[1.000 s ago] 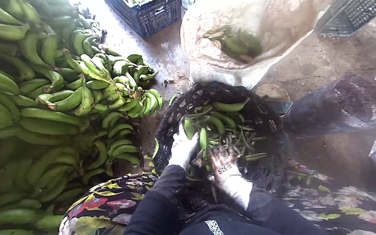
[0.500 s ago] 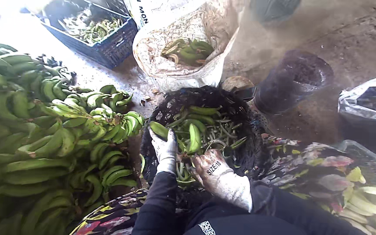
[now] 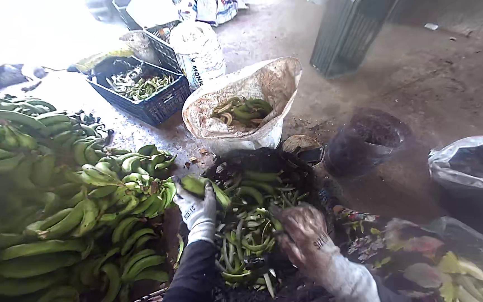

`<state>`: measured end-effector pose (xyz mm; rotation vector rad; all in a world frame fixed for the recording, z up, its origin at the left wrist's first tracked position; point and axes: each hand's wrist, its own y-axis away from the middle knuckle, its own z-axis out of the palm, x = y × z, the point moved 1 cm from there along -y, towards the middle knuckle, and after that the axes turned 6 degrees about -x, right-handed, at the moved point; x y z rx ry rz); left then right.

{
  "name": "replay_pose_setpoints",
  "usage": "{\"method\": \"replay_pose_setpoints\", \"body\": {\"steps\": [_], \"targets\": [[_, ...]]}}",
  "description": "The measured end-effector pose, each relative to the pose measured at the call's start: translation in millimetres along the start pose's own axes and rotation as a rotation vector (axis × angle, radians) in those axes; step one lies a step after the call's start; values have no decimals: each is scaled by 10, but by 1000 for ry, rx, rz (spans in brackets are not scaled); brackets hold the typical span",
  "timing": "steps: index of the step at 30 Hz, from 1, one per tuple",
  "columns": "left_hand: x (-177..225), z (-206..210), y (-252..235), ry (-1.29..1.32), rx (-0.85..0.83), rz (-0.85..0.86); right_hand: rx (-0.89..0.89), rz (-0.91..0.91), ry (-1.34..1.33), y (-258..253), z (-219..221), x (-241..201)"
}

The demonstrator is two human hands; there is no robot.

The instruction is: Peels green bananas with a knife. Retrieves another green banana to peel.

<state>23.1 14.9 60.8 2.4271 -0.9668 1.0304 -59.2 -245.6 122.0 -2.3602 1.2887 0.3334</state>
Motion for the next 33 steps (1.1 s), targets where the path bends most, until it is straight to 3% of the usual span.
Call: {"method": "replay_pose_setpoints", "body": {"steps": [3, 7, 10, 13, 15, 17, 18, 20, 23, 26, 29, 31, 33], "targets": [[-37, -303, 178, 68, -142, 3, -184, -121, 21, -419, 174, -25], [-36, -472, 466, 335, -254, 33, -577, -244, -33, -750, 441, -336], [-121, -450, 485, 345, -117, -35, -673, -137, -3, -640, 447, -507], [-235, -424, 371, 124, 50, -11, -845, 22, -156, -293, 315, -522], [-264, -448, 239, 51, 98, -41, -679, 1, -158, -97, 213, -417], [-251, -453, 197, 104, 75, -75, -259, -95, 9, -124, 238, -294], [-229, -450, 216, 192, 59, -79, -137, -136, 80, -253, 271, -260], [-137, -448, 291, 435, 21, -96, -190, -147, 90, -515, 342, -302], [3, -458, 427, 615, -61, -215, -535, -68, -49, -762, 512, -510], [-110, -372, 409, 586, -33, -178, -607, -2, -129, -713, 574, -624], [-251, -273, 275, 433, 35, -70, -883, 119, -202, -441, 306, -705], [-343, -315, 73, 349, 120, -104, -816, 87, -237, -197, 106, -634], [-259, -439, -37, 360, 125, -155, -416, -44, -150, -108, 75, -459]]}}
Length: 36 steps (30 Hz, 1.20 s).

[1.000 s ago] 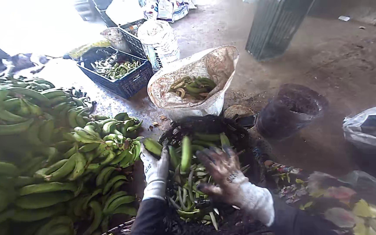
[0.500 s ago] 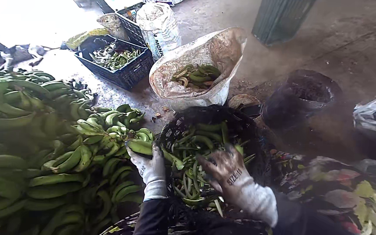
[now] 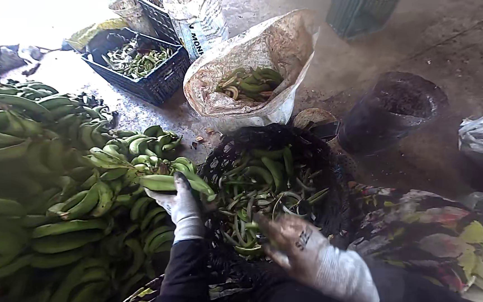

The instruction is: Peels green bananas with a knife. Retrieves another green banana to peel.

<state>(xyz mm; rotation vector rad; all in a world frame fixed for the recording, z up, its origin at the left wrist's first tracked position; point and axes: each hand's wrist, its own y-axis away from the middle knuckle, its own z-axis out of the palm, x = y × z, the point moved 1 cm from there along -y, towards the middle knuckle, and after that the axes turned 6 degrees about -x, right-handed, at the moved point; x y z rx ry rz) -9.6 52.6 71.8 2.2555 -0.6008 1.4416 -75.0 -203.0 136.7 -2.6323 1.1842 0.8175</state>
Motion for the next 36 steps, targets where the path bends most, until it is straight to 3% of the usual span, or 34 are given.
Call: {"method": "replay_pose_setpoints", "body": {"steps": [1, 3, 5, 7, 12, 16, 21, 23, 26, 27, 29, 32, 34, 36], "targets": [[124, -34, 55, 23, -40, -14, 135, -67, 51, -83, -22, 83], [387, -58, 278, 82, -175, -17, 229, -168, 84, -384, -120, 149], [458, -57, 445, 136, -379, 5, 141, -200, 46, -641, -197, 28], [247, -16, 439, 249, -468, 25, -67, -174, -6, -775, -213, -99], [126, -20, 393, 315, -275, 66, -278, 51, -90, -540, 70, -188], [70, 150, 530, 307, -265, 72, -544, 245, -128, -368, -136, -223], [-130, 568, 417, 253, -312, 143, -497, 371, -128, -289, -277, -154], [26, 582, 456, 215, -299, 112, -460, 362, -162, -179, -253, -114], [-25, 223, 14, -1, -31, 163, -477, 218, -347, 370, -317, -111], [-33, 88, -160, -53, 42, 124, -451, 181, -361, 523, -404, -79], [123, -109, -205, -119, -5, 70, -61, 38, -160, 567, -334, 103], [381, -165, 172, -15, -259, 81, 207, -74, 127, -45, -295, 238], [482, -127, 445, 172, -518, 147, 283, -135, 166, -443, -209, 245], [459, -100, 667, 274, -610, 118, 439, -266, 121, -673, -39, 232]]}}
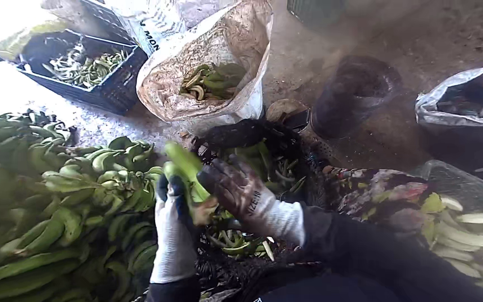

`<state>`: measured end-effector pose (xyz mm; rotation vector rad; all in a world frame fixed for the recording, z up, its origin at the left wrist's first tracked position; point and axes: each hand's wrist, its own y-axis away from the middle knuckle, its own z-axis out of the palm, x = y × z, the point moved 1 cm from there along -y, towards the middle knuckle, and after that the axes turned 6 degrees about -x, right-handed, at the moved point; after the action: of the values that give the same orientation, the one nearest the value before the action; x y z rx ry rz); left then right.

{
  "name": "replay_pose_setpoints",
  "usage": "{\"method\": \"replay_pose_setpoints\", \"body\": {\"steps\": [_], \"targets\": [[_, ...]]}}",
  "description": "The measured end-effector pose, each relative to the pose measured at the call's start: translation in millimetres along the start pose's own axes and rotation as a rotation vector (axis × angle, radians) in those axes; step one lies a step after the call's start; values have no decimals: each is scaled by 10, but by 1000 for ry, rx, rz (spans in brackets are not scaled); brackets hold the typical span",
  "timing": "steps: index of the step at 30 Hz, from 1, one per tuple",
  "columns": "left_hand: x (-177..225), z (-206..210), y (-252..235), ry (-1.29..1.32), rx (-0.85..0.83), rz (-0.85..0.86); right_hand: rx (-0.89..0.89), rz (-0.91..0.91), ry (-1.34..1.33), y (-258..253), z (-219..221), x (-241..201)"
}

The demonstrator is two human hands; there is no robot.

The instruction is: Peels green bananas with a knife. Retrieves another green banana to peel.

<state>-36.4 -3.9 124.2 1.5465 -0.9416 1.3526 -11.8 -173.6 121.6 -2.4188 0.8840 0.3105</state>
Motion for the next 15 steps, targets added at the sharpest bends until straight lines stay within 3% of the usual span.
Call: {"method": "replay_pose_setpoints", "body": {"steps": [2, 5, 6, 8, 11, 15], "targets": [[-232, 30, 91, 243, -32, -70, 121, -11, -148, -12, 162, -9], [-577, 49, 143, 592, -152, -273, 25, -42, -216, 249, 303, -11], [-576, 79, 163, 567, -127, -329, 3, -53, -215, 362, 336, -17], [-410, 121, 222, 272, 77, -344, -157, 30, -257, 625, 279, -84], [-404, -57, 73, -137, 262, -134, -396, 243, -212, 816, -76, -225], [-235, -87, -195, -205, 289, -28, -306, 199, -84, 700, -580, -288]]}}
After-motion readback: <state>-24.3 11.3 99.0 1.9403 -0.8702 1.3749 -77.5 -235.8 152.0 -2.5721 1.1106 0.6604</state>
